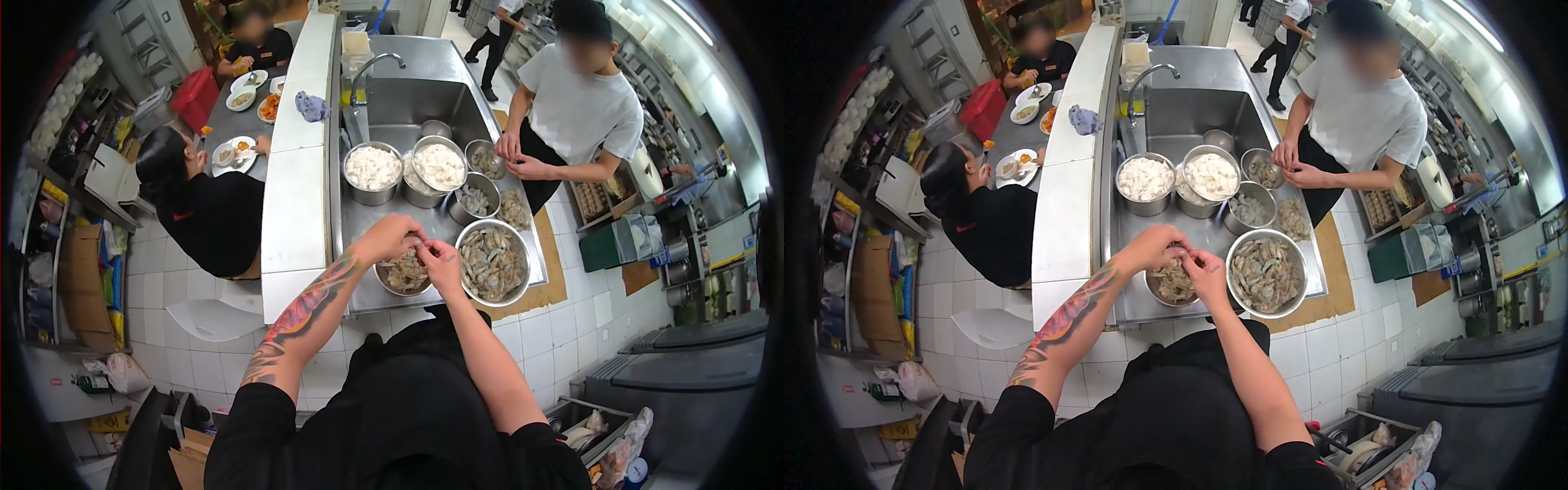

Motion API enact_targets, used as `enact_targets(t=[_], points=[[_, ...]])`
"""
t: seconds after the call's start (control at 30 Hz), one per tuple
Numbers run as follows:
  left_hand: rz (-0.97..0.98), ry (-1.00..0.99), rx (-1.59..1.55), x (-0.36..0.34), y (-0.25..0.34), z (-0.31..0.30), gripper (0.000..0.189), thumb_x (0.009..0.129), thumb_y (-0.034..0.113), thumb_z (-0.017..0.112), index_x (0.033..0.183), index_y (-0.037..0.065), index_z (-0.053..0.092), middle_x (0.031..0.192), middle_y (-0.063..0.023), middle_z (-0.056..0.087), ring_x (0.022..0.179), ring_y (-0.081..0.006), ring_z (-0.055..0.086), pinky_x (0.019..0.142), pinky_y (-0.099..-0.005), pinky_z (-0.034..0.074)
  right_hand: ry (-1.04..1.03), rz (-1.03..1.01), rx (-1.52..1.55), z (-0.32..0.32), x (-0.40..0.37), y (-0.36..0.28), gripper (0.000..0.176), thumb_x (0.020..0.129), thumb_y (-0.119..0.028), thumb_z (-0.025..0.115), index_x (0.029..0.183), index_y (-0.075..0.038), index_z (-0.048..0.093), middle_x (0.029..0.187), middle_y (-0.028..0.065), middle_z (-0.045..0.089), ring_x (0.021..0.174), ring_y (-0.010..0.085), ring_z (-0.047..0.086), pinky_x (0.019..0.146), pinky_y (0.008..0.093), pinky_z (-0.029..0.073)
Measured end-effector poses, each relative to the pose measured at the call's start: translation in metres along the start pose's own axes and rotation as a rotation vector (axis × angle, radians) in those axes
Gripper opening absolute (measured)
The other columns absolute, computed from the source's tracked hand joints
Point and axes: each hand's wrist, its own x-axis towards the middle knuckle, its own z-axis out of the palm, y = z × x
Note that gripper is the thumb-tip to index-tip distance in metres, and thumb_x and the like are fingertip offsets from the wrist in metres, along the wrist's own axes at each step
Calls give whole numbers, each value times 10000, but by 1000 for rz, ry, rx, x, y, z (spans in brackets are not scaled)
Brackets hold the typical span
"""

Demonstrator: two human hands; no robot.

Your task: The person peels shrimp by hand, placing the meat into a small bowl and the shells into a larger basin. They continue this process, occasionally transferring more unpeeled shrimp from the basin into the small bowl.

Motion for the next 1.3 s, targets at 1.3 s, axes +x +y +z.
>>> enact_targets(t=[1.3], points=[[-317,148,-141,-4,5,3,241,755,178,755,866,-36,740,784,-196,734,719,-313,736,692,-383,573,24,-103,-304,13,5,-4,271,966,-44,609,1195,88,665,941,131,769,828,163,752,755,279,593]])
